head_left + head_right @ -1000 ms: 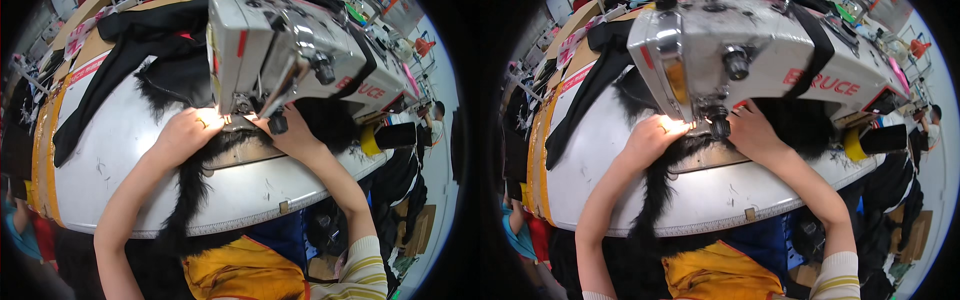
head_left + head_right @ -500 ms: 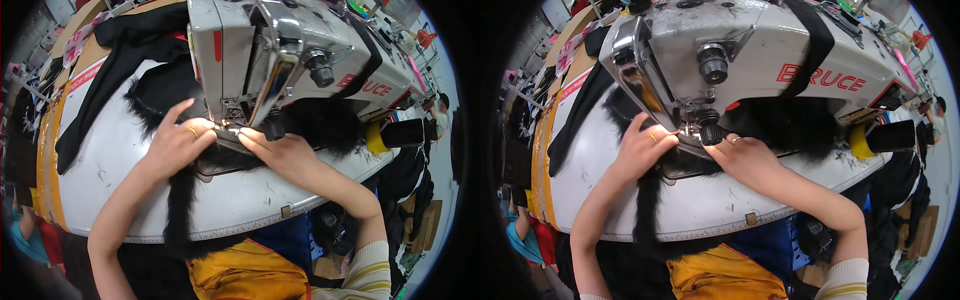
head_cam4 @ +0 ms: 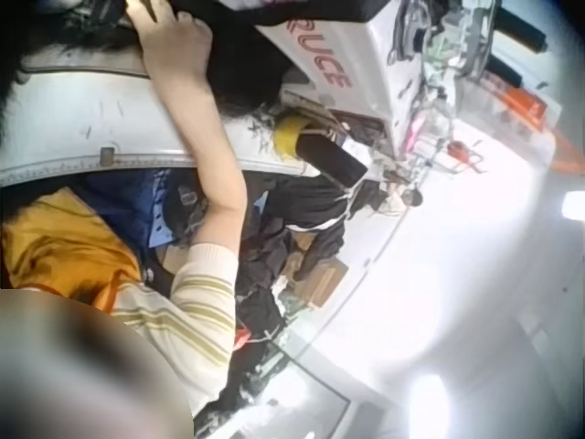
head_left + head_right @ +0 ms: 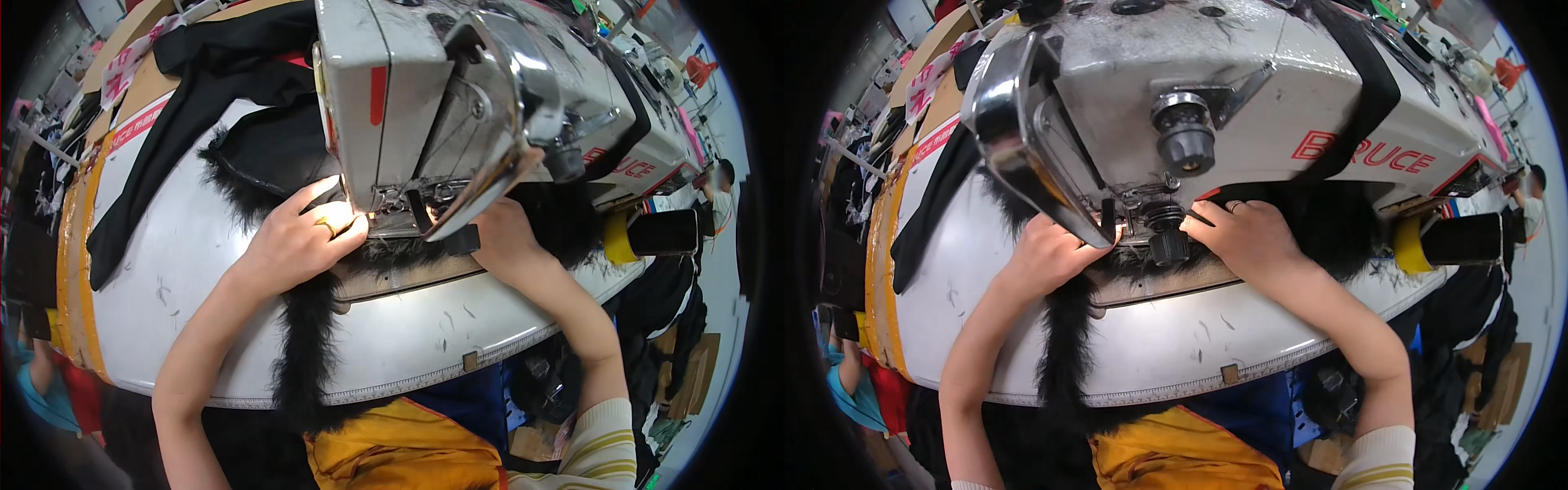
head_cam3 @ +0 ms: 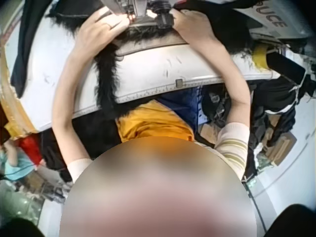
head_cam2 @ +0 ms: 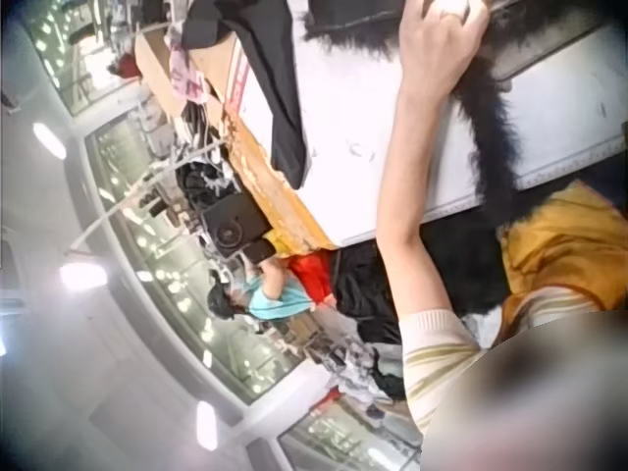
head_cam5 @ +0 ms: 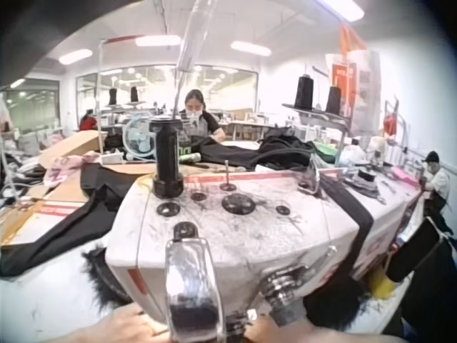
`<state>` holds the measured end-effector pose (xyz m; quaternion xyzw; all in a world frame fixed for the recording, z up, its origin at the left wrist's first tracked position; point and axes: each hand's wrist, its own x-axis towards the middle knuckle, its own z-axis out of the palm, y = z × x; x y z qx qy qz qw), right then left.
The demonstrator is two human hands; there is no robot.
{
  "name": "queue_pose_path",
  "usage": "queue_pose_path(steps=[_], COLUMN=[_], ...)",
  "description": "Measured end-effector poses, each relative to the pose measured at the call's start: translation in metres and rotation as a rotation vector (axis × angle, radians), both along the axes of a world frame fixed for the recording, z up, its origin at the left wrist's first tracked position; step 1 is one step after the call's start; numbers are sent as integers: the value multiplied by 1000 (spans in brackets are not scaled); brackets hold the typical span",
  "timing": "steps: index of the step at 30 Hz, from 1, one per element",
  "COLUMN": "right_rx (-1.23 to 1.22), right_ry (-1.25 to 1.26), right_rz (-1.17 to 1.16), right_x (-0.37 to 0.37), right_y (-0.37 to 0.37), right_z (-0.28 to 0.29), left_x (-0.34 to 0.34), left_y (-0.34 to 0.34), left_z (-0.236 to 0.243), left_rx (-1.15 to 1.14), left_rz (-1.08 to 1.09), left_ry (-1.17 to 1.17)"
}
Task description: Sewing black faux fur trim onto black fabric using a sewing machine.
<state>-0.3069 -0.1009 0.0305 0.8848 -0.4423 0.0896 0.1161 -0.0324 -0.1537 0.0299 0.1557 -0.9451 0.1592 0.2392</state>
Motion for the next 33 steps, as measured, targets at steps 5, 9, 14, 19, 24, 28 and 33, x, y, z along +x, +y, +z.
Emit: queue_pose_path(steps=[5, 9, 14, 19, 24, 28, 33], right_rx=[-75, -106, -106, -90, -96, -159, -61], right_ry=[-29, -23, -29, -90, -144, -124, 184], right_rz=[35, 40, 28, 56, 63, 68, 59], right_x=[-4, -5, -3, -4, -6, 6, 22], right_y=[-3, -2, -4, -7, -7, -12, 25], right_z=[-5, -7, -8, -13, -17, -7, 24], left_x=[-4, -5, -9, -8, -5, -6, 1], left_y=[4, 7, 11, 10, 9, -4, -13], left_z=[-7, -12, -11, -13, -19, -17, -1], left_rx=[-11, -19, -28, -27, -53, 60, 177], left_rz=[42, 64, 87, 94, 76, 77, -7], left_ry=[49, 53, 63, 42, 53, 112, -4])
